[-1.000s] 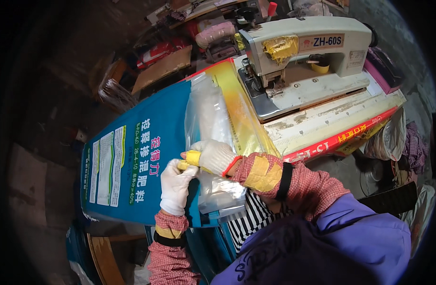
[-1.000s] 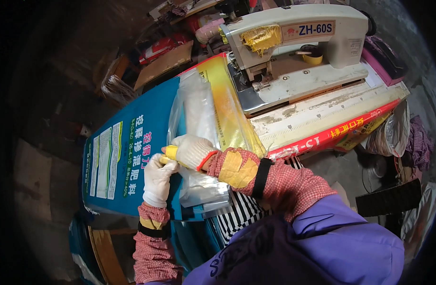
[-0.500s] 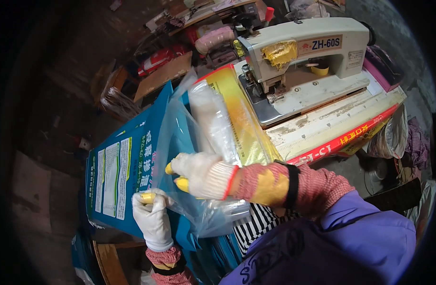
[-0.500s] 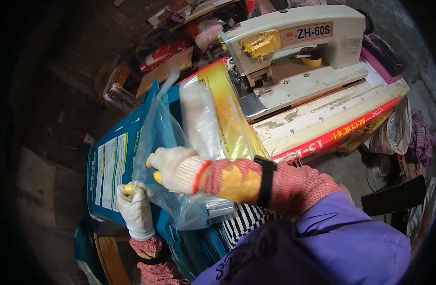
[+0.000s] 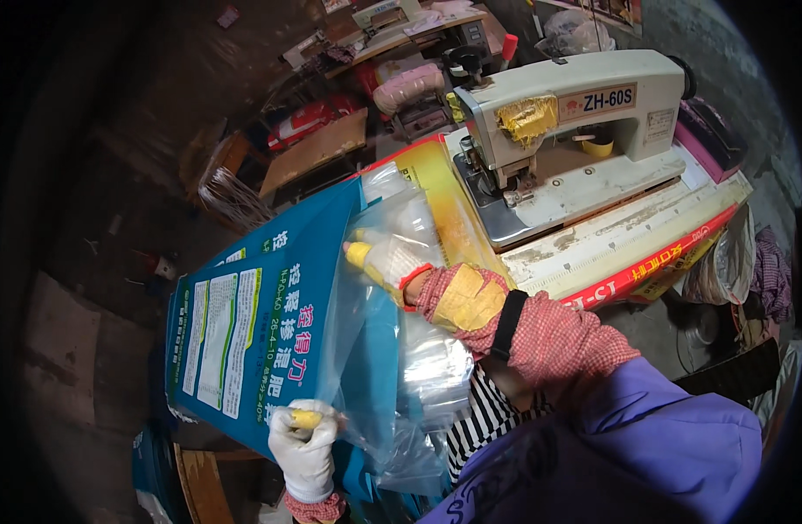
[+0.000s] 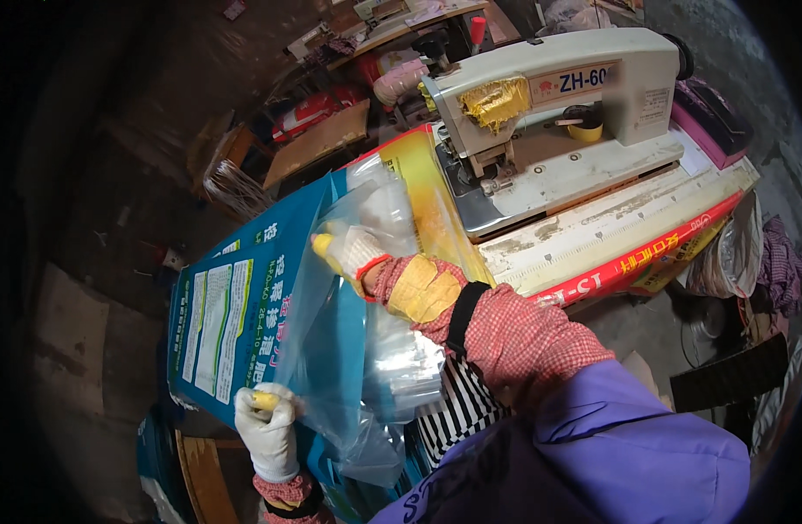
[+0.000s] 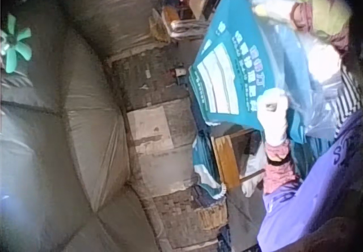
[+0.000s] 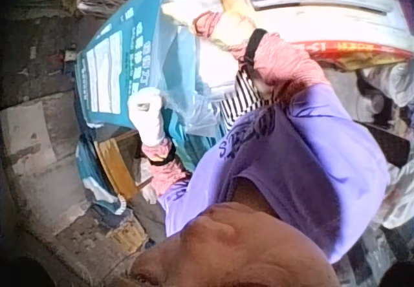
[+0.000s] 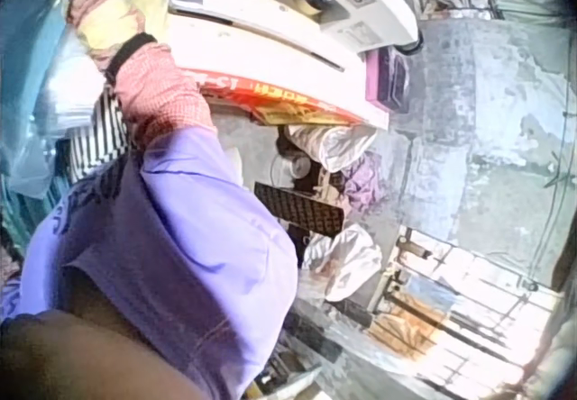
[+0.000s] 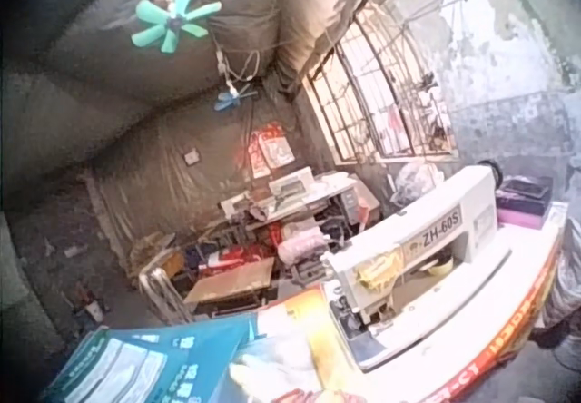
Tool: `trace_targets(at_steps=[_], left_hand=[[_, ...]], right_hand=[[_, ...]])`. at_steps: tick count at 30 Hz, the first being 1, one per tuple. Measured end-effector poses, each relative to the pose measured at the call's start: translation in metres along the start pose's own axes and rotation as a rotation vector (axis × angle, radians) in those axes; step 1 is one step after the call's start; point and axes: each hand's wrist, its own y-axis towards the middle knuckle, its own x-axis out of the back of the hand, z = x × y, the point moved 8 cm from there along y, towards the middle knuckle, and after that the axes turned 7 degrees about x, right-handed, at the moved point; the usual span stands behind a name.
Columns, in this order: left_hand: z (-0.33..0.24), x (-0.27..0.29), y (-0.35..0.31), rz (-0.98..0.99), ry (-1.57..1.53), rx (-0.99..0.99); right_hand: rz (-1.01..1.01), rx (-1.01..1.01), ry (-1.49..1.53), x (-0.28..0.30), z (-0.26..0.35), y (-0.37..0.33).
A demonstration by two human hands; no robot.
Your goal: The person inserts a plastic liner into a green bag, folds the top edges together, and feeds them through a sewing machine. After stitching the top closed, the person lifts the finished bag and places it onto a stack.
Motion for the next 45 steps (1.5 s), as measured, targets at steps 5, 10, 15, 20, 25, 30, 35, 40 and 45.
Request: trace_targets(at_steps=[5, 10, 15, 20, 25, 30, 35, 40, 45], left_hand=[[-0.003, 0.014, -0.004, -0.004, 0.018, -0.019], [-0.003, 0.011, -0.011, 0.000, 0.077, -0.020], [-0.007, 0.049, -0.022, -0.128, 0.039, -0.063], [-0.031, 0.059, -0.046, 0.029, 0.046, -0.214], [0.004, -0.007, -0.072, 0.673, 0.474, -0.086], [0.010, -0.033, -0.049, 0.761, 0.631, 0.084], [-0.037, -0.071, -0.016, 0.881, 0.754, -0.199], [-0.103, -0.096, 0.030, 0.579, 0.747, -0.444], [-0.141, -0.139, 0.055, 0.224, 1.149, -1.041]], right_hand=[[-0.014, -0.121, 0.224, 0.006, -0.004, -0.010], [-0.039, -0.093, 0.274, 0.010, 0.000, -0.011], [-0.152, -0.179, 0.276, 0.014, 0.005, -0.017], [-0.147, -0.033, -0.152, 0.036, -0.017, 0.002], [-0.085, 0.187, -0.574, 0.015, -0.022, 0.010], [-0.103, -0.173, -0.002, 0.008, 0.020, -0.047], [0.088, -0.118, 0.102, -0.010, 0.026, -0.049], [0.042, 0.009, 0.232, -0.018, 0.035, -0.049], [0.038, 0.600, -0.169, -0.052, 0.048, -0.043]])
